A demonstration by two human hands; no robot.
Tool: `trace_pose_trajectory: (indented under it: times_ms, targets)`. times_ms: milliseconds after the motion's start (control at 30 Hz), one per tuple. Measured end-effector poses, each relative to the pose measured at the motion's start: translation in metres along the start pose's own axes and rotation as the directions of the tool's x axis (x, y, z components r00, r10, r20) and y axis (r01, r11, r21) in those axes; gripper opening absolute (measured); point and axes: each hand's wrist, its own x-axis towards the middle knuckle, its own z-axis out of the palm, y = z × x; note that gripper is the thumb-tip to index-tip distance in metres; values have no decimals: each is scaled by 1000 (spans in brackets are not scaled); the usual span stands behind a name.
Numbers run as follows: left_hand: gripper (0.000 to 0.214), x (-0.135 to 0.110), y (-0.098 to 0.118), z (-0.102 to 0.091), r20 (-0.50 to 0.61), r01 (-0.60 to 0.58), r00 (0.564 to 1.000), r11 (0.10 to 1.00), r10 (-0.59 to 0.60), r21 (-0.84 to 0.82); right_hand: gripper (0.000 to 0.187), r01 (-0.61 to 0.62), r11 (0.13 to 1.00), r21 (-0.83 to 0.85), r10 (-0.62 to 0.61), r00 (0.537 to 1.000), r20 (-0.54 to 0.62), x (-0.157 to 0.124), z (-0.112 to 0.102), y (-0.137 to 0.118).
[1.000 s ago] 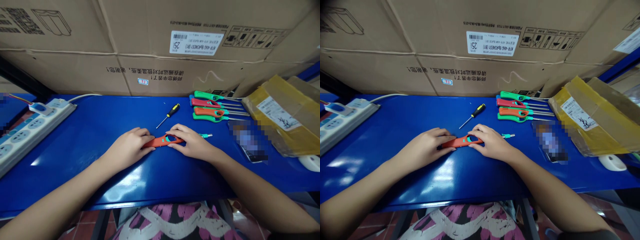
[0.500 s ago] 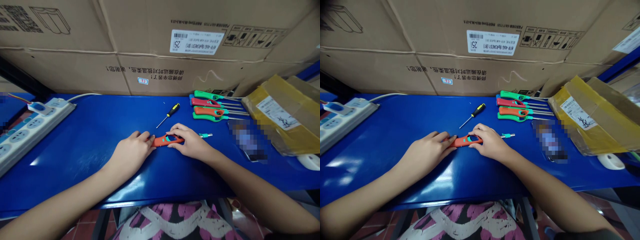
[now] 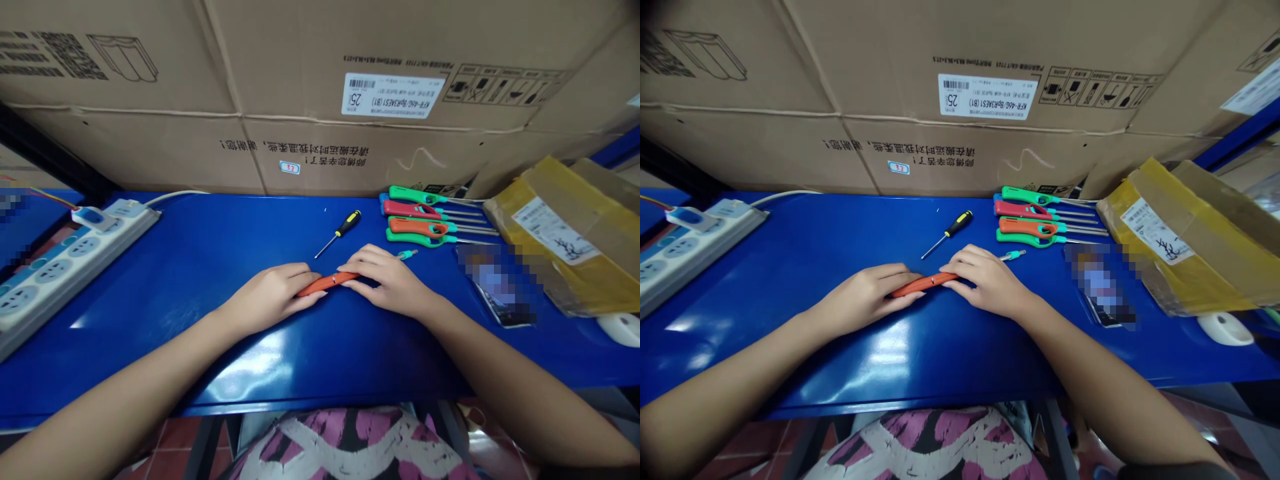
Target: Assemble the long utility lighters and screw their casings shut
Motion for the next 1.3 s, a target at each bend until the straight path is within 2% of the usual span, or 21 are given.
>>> trace_pose_trajectory:
  times_ms: [167,333,500,733,833,900,933,1000,1067,1133,1200,1233,1267,1300]
  targets:
    - [30,-1,-2,6,-21,-35,999,996,33,-83,13,11,999,33,-11,1000,22,-1,4,-4]
    - [30,0,-1,7,-50,-67,997,989,61,-134,13,-27,999,-24,27,999,19,0,6,-8]
    - [26,2,-7,5,-84,-32,996,985,18,-172,15,-100,990,-95,106,993,59,-1,-11,2]
    - [22,2,-10,-2,-99,-34,995,971,11,-238,12,-72,984,-160,90,990,110,-6,-29,20]
    - [23,4,-7,-4,-84,64,992,937,-98,-343,12,-65,977,-204,85,993,87,-5,-33,14]
    - [29,6,-4,-4,-26,234,958,827,-287,-511,15,-85,973,-216,97,994,49,-4,-35,8]
    - [33,8,-3,-3,35,330,920,720,-391,-611,20,-87,973,-212,97,994,40,-4,-35,5]
    - [38,10,-1,0,188,459,827,443,-530,-770,40,-58,979,-198,71,996,59,-3,-32,-1]
    - [39,11,1,2,320,509,765,219,-559,-832,60,3,980,-197,15,996,92,-2,-24,-4]
    - [39,12,3,4,400,530,738,99,-544,-842,53,68,972,-224,-54,996,68,0,-14,-5]
    - [43,13,4,6,411,524,730,61,-547,-850,37,123,962,-242,-117,992,38,1,-5,-3]
    - [45,13,5,7,378,503,738,84,-559,-860,32,133,962,-239,-131,991,24,1,-2,-2]
    - [47,13,5,8,316,471,758,143,-570,-871,29,134,963,-232,-135,991,9,1,0,-1]
    - [48,12,5,9,224,425,788,242,-574,-872,27,123,967,-222,-127,992,-7,1,0,0]
